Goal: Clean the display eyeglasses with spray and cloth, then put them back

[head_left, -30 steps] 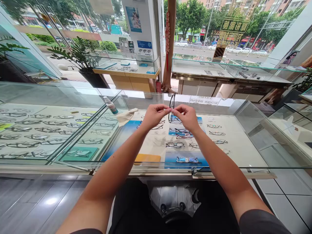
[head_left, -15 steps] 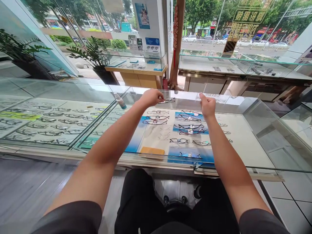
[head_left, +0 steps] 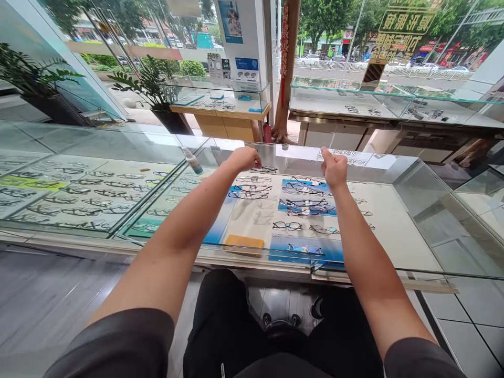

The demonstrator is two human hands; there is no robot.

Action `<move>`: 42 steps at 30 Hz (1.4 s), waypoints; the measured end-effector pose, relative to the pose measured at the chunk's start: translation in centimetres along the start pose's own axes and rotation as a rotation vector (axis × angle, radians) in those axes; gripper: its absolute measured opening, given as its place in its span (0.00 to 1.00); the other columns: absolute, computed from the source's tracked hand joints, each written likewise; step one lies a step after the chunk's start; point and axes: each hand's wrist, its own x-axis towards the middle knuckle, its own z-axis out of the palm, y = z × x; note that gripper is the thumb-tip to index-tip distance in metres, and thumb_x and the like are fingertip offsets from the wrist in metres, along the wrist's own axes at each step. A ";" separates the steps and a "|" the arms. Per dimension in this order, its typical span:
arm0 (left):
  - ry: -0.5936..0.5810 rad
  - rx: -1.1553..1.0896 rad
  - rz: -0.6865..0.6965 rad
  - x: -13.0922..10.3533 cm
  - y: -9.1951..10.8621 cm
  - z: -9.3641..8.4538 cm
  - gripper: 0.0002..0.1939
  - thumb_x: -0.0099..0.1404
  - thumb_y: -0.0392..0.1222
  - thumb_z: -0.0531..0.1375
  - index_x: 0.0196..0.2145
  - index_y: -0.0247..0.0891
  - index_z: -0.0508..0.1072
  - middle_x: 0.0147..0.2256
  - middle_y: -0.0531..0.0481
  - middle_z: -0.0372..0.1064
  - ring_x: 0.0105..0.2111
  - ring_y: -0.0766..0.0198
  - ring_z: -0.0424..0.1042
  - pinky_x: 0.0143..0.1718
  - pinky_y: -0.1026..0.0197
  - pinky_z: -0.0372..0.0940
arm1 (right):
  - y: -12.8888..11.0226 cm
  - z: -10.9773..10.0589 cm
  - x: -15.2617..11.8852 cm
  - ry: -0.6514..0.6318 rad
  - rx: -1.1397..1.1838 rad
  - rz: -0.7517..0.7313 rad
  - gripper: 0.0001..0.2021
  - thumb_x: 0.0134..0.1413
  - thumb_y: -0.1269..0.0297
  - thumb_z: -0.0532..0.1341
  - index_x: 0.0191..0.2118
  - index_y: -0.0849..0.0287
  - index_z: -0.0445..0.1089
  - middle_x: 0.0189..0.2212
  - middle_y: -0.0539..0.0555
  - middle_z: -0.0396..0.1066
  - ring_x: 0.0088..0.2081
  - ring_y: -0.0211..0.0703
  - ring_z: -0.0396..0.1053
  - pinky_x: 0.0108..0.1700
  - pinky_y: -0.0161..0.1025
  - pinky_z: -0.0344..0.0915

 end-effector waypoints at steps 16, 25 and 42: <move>0.675 -0.673 0.099 -27.1 7.4 0.5 0.19 0.67 0.33 0.61 0.49 0.51 0.86 0.42 0.44 0.73 0.45 0.49 0.75 0.52 0.45 0.73 | 2.4 -0.4 0.7 0.170 -0.304 -0.185 0.15 0.53 0.65 0.65 0.29 0.50 0.54 0.25 0.43 0.57 0.27 0.38 0.55 0.32 0.40 0.55; 0.461 -1.628 -1.034 -45.6 14.7 23.4 0.12 0.53 0.48 0.73 0.32 0.47 0.76 0.36 0.48 0.74 0.44 0.48 0.79 0.46 0.47 0.79 | 1.9 1.3 -0.4 0.030 -0.373 -0.248 0.11 0.46 0.72 0.61 0.30 0.52 0.58 0.30 0.46 0.60 0.31 0.38 0.59 0.35 0.40 0.61; 0.441 -2.212 -1.247 -33.9 13.7 30.7 0.43 0.52 0.49 0.81 0.56 0.50 0.61 0.42 0.55 0.69 0.35 0.68 0.73 0.42 0.62 0.73 | -2.0 -6.6 -17.3 -0.032 -0.331 -0.207 0.11 0.54 0.67 0.66 0.31 0.52 0.61 0.33 0.47 0.60 0.35 0.40 0.64 0.40 0.44 0.80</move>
